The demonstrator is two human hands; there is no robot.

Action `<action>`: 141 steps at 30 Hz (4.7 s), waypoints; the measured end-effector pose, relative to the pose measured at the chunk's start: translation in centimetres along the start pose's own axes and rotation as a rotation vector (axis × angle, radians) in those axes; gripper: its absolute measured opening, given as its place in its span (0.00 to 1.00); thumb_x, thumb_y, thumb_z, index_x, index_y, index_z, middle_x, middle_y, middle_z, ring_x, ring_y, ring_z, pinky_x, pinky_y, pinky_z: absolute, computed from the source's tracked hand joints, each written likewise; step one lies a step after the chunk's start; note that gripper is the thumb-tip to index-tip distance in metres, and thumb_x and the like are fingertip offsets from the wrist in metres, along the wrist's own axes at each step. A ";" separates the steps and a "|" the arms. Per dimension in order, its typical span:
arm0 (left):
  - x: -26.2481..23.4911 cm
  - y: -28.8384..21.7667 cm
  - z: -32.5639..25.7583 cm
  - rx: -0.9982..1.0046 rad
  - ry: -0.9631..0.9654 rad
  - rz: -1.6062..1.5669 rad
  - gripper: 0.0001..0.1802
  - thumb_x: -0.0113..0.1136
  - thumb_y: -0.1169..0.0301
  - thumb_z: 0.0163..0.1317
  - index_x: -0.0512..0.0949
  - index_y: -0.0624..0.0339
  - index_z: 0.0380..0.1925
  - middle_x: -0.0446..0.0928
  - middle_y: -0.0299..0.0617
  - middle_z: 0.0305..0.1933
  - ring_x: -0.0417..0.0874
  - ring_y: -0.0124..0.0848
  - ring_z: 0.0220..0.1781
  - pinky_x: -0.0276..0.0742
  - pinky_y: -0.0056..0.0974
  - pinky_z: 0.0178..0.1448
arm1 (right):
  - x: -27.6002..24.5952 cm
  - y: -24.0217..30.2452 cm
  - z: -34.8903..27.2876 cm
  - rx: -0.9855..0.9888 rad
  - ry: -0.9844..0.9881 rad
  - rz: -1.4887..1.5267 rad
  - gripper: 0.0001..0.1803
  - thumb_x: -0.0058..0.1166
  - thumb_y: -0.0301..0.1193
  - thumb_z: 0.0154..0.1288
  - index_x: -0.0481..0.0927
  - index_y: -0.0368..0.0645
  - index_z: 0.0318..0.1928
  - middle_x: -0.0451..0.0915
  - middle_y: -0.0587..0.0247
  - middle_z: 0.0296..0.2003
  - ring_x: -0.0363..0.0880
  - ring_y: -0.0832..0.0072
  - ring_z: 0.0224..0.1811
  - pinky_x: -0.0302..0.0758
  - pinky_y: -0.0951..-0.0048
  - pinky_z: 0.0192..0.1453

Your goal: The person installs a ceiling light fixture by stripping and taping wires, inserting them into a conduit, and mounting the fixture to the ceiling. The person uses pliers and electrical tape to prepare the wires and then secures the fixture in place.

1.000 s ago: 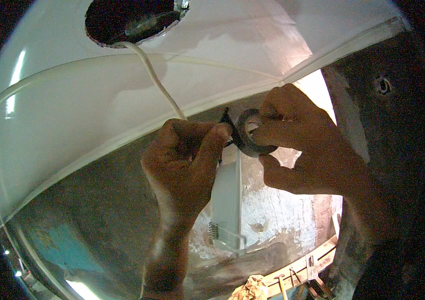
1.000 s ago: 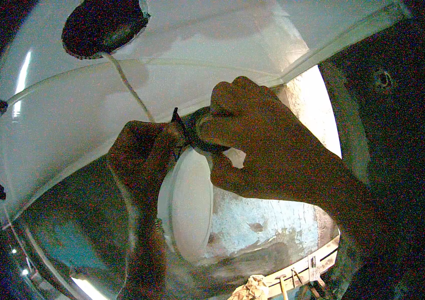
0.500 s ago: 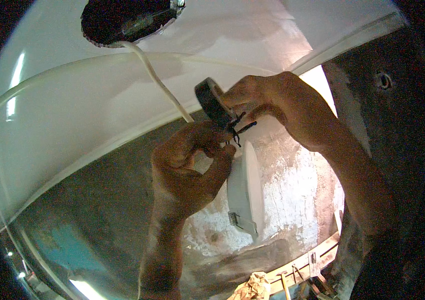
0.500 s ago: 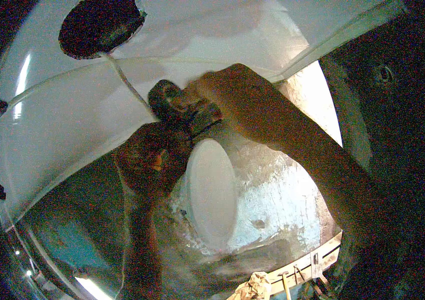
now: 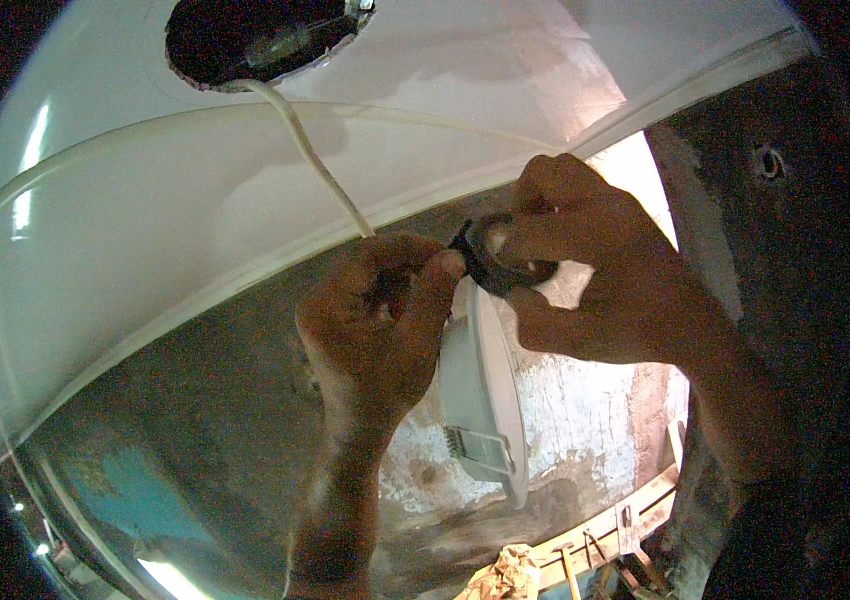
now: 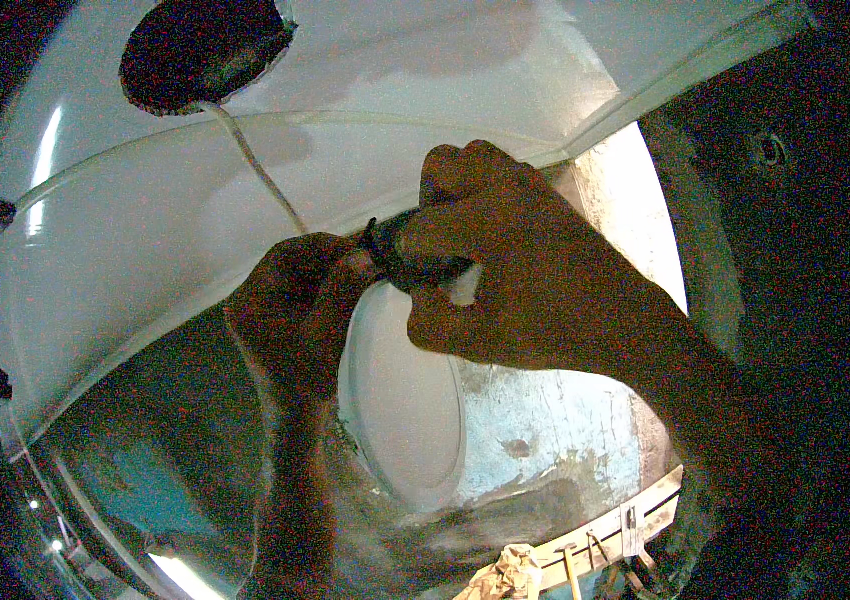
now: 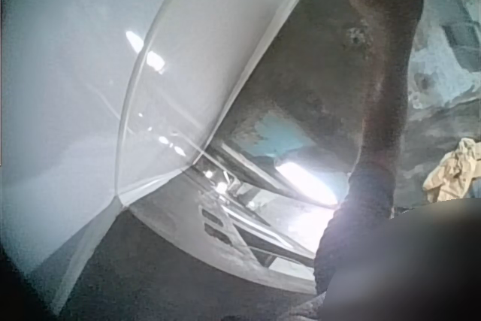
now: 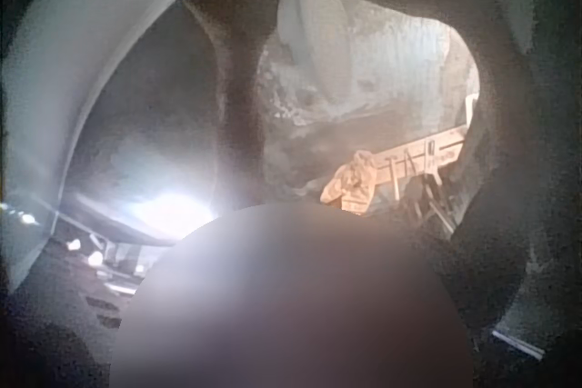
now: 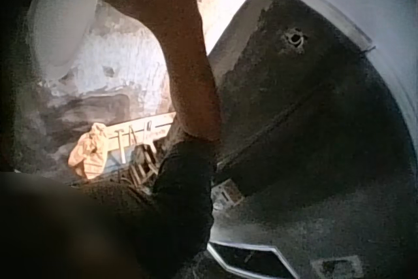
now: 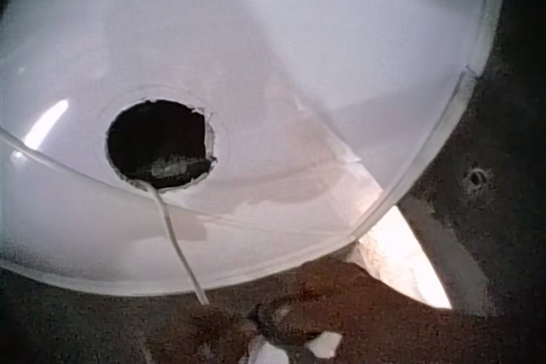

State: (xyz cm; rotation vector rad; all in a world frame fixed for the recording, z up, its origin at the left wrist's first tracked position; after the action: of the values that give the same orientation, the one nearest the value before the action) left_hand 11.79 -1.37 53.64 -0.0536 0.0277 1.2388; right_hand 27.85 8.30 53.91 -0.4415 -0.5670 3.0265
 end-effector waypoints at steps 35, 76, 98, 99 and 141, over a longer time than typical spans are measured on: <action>1.8 1.0 0.3 0.047 0.063 -0.110 0.05 0.67 0.71 0.58 0.82 0.59 0.32 0.80 0.40 0.27 0.76 0.27 0.24 0.72 0.31 0.29 | 0.6 -1.1 -0.7 0.060 -0.160 -0.209 0.20 0.61 0.27 0.49 0.80 0.44 0.47 0.78 0.48 0.49 0.72 0.51 0.61 0.68 0.54 0.66; 0.5 -0.5 0.6 0.262 -0.059 -0.073 0.07 0.65 0.77 0.57 0.75 0.60 0.27 0.77 0.38 0.26 0.75 0.22 0.24 0.73 0.29 0.30 | -0.1 -0.7 4.8 0.107 0.212 0.226 0.12 0.58 0.32 0.61 0.81 0.38 0.42 0.81 0.56 0.37 0.81 0.67 0.36 0.76 0.72 0.41; 0.5 0.3 1.6 0.180 0.006 -0.266 0.13 0.69 0.74 0.53 0.72 0.60 0.31 0.75 0.37 0.26 0.75 0.22 0.28 0.73 0.28 0.34 | 0.2 -0.7 7.2 -0.244 0.096 -0.116 0.16 0.61 0.29 0.53 0.82 0.41 0.44 0.81 0.56 0.34 0.82 0.60 0.36 0.77 0.66 0.43; 0.4 0.2 1.4 0.178 -0.021 -0.214 0.14 0.70 0.73 0.52 0.71 0.58 0.28 0.74 0.36 0.25 0.73 0.22 0.27 0.72 0.28 0.33 | 0.2 -0.9 6.8 -0.155 0.175 -0.171 0.18 0.61 0.27 0.53 0.80 0.41 0.46 0.80 0.57 0.35 0.81 0.59 0.39 0.76 0.64 0.47; 0.9 0.4 3.9 0.060 0.240 0.249 0.11 0.59 0.66 0.64 0.83 0.62 0.37 0.84 0.44 0.32 0.83 0.28 0.33 0.78 0.37 0.41 | -0.3 -0.9 4.7 0.206 0.072 0.419 0.17 0.61 0.43 0.55 0.86 0.42 0.35 0.83 0.54 0.39 0.83 0.67 0.38 0.78 0.67 0.45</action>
State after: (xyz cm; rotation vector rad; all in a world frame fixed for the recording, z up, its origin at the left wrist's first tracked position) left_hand 11.69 -0.14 57.50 -0.1500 0.2872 1.4743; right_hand 26.76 7.49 58.51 -0.7358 -0.1690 3.3923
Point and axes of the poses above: each hand's wrist, its own z-axis towards the middle knuckle, its own x-axis out of the palm, y = z × x, the point moved 3 cm from there along z, towards the middle knuckle
